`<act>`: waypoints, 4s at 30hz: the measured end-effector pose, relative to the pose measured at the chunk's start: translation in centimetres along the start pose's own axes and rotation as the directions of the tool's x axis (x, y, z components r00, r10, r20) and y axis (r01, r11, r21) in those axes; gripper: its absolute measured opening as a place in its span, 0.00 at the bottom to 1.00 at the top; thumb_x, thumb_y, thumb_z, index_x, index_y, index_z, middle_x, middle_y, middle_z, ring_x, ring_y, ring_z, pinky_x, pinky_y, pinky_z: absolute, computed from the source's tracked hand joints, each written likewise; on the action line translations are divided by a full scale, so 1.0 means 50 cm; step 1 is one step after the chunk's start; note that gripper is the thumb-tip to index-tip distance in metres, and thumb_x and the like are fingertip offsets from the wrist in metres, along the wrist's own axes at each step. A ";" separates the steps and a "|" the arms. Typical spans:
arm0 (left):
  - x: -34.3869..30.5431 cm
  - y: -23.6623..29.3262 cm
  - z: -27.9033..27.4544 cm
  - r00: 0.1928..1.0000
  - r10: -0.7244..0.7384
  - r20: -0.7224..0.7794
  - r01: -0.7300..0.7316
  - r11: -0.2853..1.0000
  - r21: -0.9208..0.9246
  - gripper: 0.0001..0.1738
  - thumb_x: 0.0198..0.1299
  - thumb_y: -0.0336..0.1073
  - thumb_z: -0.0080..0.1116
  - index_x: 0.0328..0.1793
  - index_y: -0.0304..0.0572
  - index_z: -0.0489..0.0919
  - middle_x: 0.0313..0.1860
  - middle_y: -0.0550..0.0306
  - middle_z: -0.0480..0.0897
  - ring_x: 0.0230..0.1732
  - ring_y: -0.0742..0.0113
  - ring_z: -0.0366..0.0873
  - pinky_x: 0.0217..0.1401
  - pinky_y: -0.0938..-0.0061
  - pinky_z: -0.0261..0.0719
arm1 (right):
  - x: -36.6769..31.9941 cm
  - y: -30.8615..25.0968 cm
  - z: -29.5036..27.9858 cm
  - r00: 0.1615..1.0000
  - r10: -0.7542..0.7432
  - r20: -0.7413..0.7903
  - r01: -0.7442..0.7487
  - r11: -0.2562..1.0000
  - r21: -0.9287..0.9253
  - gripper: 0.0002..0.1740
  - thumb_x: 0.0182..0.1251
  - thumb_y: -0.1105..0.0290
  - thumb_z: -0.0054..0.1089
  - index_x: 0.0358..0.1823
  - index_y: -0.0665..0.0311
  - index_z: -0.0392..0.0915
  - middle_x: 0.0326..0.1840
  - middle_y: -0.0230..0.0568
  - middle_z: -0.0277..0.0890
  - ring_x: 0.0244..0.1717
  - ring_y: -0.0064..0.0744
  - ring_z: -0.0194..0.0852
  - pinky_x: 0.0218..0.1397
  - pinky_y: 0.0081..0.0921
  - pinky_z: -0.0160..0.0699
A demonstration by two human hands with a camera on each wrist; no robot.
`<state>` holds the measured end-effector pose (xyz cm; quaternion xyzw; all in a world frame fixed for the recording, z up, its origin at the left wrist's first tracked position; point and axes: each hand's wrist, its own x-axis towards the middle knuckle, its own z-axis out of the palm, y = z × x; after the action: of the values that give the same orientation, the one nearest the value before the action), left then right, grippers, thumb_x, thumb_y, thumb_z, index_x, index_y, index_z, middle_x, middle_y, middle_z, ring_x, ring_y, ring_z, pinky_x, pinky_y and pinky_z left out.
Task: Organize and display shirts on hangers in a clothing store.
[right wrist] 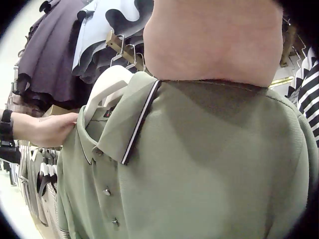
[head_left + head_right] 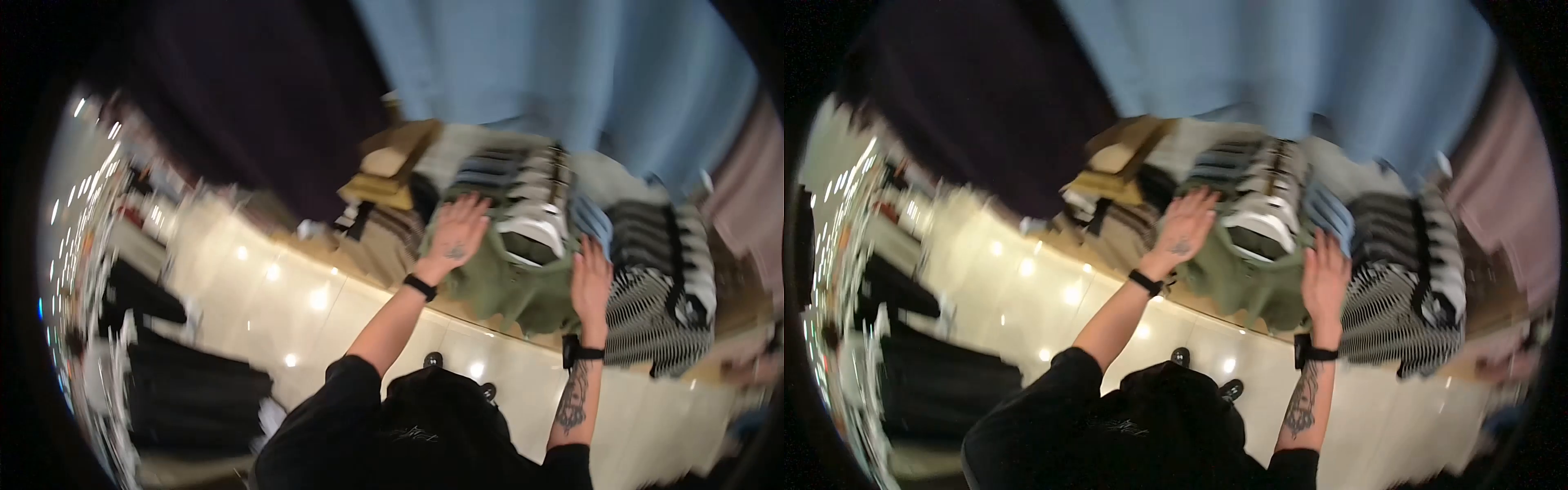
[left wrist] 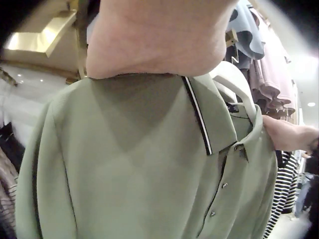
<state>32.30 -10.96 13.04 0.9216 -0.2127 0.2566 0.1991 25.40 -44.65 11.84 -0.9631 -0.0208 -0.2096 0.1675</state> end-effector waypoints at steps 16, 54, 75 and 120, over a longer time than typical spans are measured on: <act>-0.042 0.039 -0.029 0.979 -0.192 0.067 0.198 0.976 -0.096 0.28 0.85 0.47 0.41 0.82 0.44 0.74 0.82 0.41 0.73 0.86 0.41 0.63 0.88 0.41 0.54 | 0.042 0.024 0.015 0.996 -0.062 0.062 0.058 0.996 0.071 0.32 0.93 0.50 0.31 0.87 0.56 0.62 0.88 0.49 0.61 0.89 0.52 0.53 0.89 0.60 0.46; -1.163 -0.396 -0.565 0.522 -0.850 0.066 0.831 0.489 -0.266 0.10 0.69 0.37 0.56 0.45 0.40 0.84 0.39 0.43 0.89 0.41 0.39 0.87 0.45 0.48 0.86 | -0.347 -1.006 0.417 0.497 -0.702 0.510 0.313 0.694 0.648 0.11 0.77 0.69 0.62 0.50 0.71 0.85 0.49 0.58 0.86 0.51 0.62 0.86 0.56 0.46 0.83; -0.988 -0.952 -0.766 0.435 -0.897 0.076 0.898 0.425 -0.116 0.12 0.71 0.38 0.59 0.50 0.41 0.88 0.38 0.44 0.90 0.40 0.41 0.88 0.44 0.53 0.85 | -0.078 -1.556 0.869 0.302 -0.825 0.478 0.256 0.553 0.793 0.15 0.77 0.62 0.64 0.48 0.68 0.87 0.45 0.55 0.90 0.45 0.55 0.90 0.50 0.42 0.86; -0.950 -2.109 -1.103 0.751 -0.634 0.185 0.660 0.711 -0.244 0.07 0.72 0.30 0.64 0.47 0.34 0.89 0.39 0.43 0.92 0.43 0.50 0.92 0.53 0.64 0.87 | 0.265 -2.289 1.023 0.916 -0.345 0.204 0.133 0.740 0.659 0.12 0.74 0.65 0.64 0.38 0.68 0.80 0.33 0.50 0.83 0.37 0.55 0.85 0.41 0.45 0.80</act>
<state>26.05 116.62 2.87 0.9074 0.0792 0.0955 0.4016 45.14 79.82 9.46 -0.8595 -0.2413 -0.0550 0.4471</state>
